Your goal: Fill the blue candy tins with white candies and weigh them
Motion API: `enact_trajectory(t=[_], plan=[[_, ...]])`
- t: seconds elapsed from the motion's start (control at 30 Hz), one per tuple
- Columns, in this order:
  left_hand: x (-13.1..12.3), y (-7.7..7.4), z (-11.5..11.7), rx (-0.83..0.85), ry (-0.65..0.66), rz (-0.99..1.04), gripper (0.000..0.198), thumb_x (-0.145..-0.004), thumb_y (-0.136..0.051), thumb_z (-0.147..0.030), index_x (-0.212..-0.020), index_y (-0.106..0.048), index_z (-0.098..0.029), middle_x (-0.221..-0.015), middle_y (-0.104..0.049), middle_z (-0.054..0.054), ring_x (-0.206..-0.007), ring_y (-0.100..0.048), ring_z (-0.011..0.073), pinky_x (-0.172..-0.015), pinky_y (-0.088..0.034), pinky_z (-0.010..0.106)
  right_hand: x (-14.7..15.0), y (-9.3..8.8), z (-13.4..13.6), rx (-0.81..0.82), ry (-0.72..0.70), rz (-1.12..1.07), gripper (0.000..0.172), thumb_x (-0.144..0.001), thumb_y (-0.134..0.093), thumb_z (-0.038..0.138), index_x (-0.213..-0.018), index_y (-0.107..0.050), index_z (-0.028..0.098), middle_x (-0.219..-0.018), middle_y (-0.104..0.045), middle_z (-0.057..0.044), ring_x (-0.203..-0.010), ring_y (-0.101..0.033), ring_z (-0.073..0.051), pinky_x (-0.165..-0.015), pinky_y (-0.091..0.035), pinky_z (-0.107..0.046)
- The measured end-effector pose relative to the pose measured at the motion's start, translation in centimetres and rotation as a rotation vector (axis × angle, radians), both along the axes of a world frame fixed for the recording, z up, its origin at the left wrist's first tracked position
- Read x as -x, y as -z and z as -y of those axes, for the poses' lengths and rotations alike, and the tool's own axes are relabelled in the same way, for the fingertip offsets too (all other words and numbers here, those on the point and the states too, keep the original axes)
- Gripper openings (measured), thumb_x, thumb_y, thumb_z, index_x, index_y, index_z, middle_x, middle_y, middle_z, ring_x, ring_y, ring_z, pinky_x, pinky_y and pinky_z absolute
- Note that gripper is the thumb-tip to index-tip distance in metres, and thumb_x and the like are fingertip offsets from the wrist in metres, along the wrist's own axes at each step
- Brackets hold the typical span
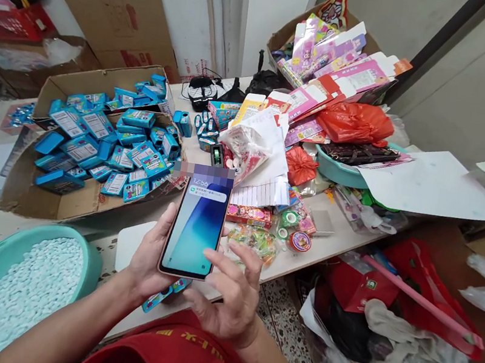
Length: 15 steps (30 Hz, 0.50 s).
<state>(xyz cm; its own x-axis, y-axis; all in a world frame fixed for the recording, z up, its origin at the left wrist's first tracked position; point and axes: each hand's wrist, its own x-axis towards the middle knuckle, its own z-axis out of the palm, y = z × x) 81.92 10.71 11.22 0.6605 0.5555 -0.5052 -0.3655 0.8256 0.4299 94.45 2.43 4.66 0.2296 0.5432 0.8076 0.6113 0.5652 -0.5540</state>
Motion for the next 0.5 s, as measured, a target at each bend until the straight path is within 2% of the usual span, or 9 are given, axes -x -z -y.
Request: enact_trajectory(t=[0.1,0.17,0.23,0.27,0.33,0.4,0.47,0.5], plan=[[-0.8,0.2,-0.2,-0.027,0.043,0.056,0.065,-0.093,-0.028,-0.057,-0.122,-0.059,-0.008,-0.104,-0.069,0.017,-0.083,-0.069,0.0246,-0.083,-0.050,0.037,-1.2,1.2,-1.2,0.161,-0.044,-0.387,0.035,-0.083,-0.063,0.032,-0.115,-0.052,0.022,-0.113,-0.064,-0.009,-0.114,-0.055,-0.025,-0.095,-0.046,-0.047],[-1.3,0.3,-0.2,-0.021,0.093,0.104,0.068,-0.093,-0.025,-0.059,-0.117,-0.062,-0.007,-0.103,-0.069,0.018,-0.078,-0.069,0.0235,-0.078,-0.051,0.034,-1.9,1.6,-2.1,0.311,-0.237,-0.701,0.039,-0.088,-0.054,0.041,-0.121,-0.052,0.021,-0.110,-0.064,-0.011,-0.095,-0.064,-0.022,-0.074,-0.056,-0.037],[-1.9,0.4,-0.1,0.006,0.163,0.152,0.071,-0.092,-0.024,-0.060,-0.114,-0.064,-0.006,-0.100,-0.070,0.018,-0.077,-0.069,0.0235,-0.078,-0.051,0.034,-2.6,1.8,-3.0,0.417,-0.536,-0.988,0.043,-0.087,-0.051,0.050,-0.120,-0.053,0.022,-0.090,-0.066,-0.005,-0.062,-0.063,-0.015,-0.045,-0.051,-0.025],[-2.2,0.5,0.0,0.021,0.201,0.171,0.072,-0.092,-0.024,-0.061,-0.114,-0.064,-0.005,-0.098,-0.070,0.019,-0.078,-0.069,0.0241,-0.079,-0.051,0.035,-2.9,1.9,-3.3,0.445,-0.682,-1.105,0.042,-0.085,-0.052,0.053,-0.115,-0.055,0.023,-0.074,-0.064,0.000,-0.046,-0.056,-0.011,-0.035,-0.044,-0.021],[-2.9,0.5,0.2,0.036,0.253,0.191,0.072,-0.091,-0.026,-0.061,-0.117,-0.062,-0.005,-0.097,-0.070,0.019,-0.080,-0.069,0.0257,-0.082,-0.050,0.037,-3.3,2.1,-3.7,0.489,-0.904,-1.257,0.034,-0.080,-0.058,0.055,-0.088,-0.060,0.023,-0.049,-0.051,0.008,-0.029,-0.042,-0.007,-0.026,-0.033,-0.017],[-3.6,0.5,0.4,0.039,0.276,0.194,0.072,-0.090,-0.028,-0.062,-0.122,-0.059,-0.005,-0.098,-0.070,0.019,-0.084,-0.069,0.0271,-0.085,-0.049,0.039,-3.6,2.5,-3.9,0.507,-1.036,-1.295,0.044,-0.077,-0.059,0.060,-0.057,-0.049,0.021,-0.036,-0.041,0.010,-0.022,-0.036,-0.006,-0.025,-0.029,-0.016],[-4.4,0.4,0.4,0.042,0.287,0.196,0.073,-0.089,-0.029,-0.064,-0.126,-0.057,-0.007,-0.100,-0.069,0.019,-0.087,-0.068,0.0284,-0.087,-0.047,0.041,-3.9,3.0,-4.3,0.518,-1.144,-1.234,0.058,-0.074,-0.055,0.067,-0.045,-0.034,0.021,-0.029,-0.036,0.009,-0.021,-0.037,-0.007,-0.026,-0.032,-0.017],[-4.8,0.3,0.4,0.044,0.290,0.198,0.073,-0.089,-0.030,-0.064,-0.127,-0.056,-0.008,-0.101,-0.069,0.019,-0.089,-0.068,0.0287,-0.088,-0.047,0.041,-4.0,3.4,-4.6,0.520,-1.183,-1.181,0.061,-0.072,-0.053,0.071,-0.044,-0.032,0.022,-0.028,-0.034,0.010,-0.020,-0.038,-0.007,-0.027,-0.034,-0.018]])
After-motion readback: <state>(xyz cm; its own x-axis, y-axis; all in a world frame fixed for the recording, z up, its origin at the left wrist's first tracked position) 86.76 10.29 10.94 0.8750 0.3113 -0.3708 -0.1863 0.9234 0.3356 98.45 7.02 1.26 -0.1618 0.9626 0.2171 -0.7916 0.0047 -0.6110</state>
